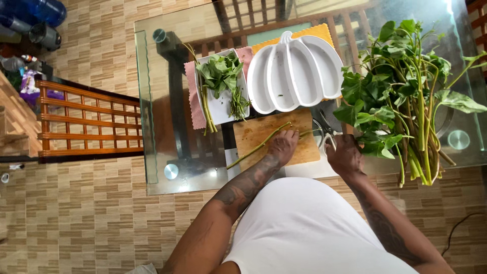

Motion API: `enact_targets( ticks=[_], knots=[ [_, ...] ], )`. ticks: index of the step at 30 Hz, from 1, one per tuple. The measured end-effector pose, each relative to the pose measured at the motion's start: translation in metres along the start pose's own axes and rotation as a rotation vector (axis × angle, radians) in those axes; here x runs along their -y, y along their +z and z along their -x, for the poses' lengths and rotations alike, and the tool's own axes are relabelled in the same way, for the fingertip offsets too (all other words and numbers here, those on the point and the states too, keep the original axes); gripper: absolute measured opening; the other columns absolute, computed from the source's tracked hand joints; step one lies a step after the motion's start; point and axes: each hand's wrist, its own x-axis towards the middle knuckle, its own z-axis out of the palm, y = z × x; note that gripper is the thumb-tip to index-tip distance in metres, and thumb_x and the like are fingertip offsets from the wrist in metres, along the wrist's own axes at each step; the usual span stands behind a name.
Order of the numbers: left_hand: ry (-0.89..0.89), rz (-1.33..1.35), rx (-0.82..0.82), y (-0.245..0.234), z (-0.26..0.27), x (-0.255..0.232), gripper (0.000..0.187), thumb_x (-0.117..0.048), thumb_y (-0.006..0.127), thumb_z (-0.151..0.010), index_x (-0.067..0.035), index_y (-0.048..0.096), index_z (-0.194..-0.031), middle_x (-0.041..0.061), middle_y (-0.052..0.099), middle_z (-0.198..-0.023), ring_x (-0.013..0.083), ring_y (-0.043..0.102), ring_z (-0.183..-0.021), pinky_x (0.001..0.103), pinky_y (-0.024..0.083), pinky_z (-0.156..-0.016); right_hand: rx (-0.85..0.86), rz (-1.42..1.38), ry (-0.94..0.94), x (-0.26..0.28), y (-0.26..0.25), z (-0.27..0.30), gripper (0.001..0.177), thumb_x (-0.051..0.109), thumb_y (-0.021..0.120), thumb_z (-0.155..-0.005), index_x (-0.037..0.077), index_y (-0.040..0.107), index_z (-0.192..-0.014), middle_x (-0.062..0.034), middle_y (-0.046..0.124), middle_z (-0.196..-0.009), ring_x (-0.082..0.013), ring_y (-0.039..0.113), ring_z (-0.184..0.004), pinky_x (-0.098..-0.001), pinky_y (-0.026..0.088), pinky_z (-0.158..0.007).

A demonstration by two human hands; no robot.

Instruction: The person uses scissors to trim leaves and stems from a bunch of green leafy plants on a glass table. They place trimmed leaves and stems into a white divided plate and a square dish while working over a wooden cutting board.

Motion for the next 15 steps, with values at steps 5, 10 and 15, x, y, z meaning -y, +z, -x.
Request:
enact_targets(
  ticks=[5,10,15],
  knots=[
    [-0.174,0.199,0.074,0.026,-0.008,0.004,0.016,-0.007,0.066,-0.089,-0.003,0.069,-0.104,0.02,0.068,-0.109,0.0362,0.068,-0.101,0.044,0.056,-0.085,-0.115,-0.038,-0.153,0.01,-0.002,-0.004,0.028,0.027,0.073,-0.089,0.007,0.071,-0.109,-0.0182,0.064,-0.118,-0.038,0.063,-0.109,-0.0494,0.052,-0.092],
    [-0.224,0.319,0.027,0.019,-0.009,0.006,0.015,-0.01,0.068,-0.081,0.0,0.069,-0.092,0.023,0.069,-0.091,0.0374,0.071,-0.082,0.046,0.059,-0.07,-0.096,-0.074,-0.124,0.021,-0.006,-0.013,0.03,0.028,0.075,-0.089,0.007,0.072,-0.109,-0.0186,0.065,-0.118,-0.038,0.065,-0.105,-0.0479,0.053,-0.084],
    [-0.305,0.397,-0.284,-0.01,0.004,0.021,0.007,-0.008,0.068,-0.076,-0.001,0.071,-0.075,0.022,0.069,-0.078,0.039,0.069,-0.075,0.048,0.056,-0.069,-0.104,-0.071,-0.167,0.029,-0.012,-0.02,0.03,0.029,0.075,-0.09,0.007,0.072,-0.111,-0.0192,0.066,-0.122,-0.0365,0.067,-0.106,-0.0455,0.054,-0.088]
  ],
)
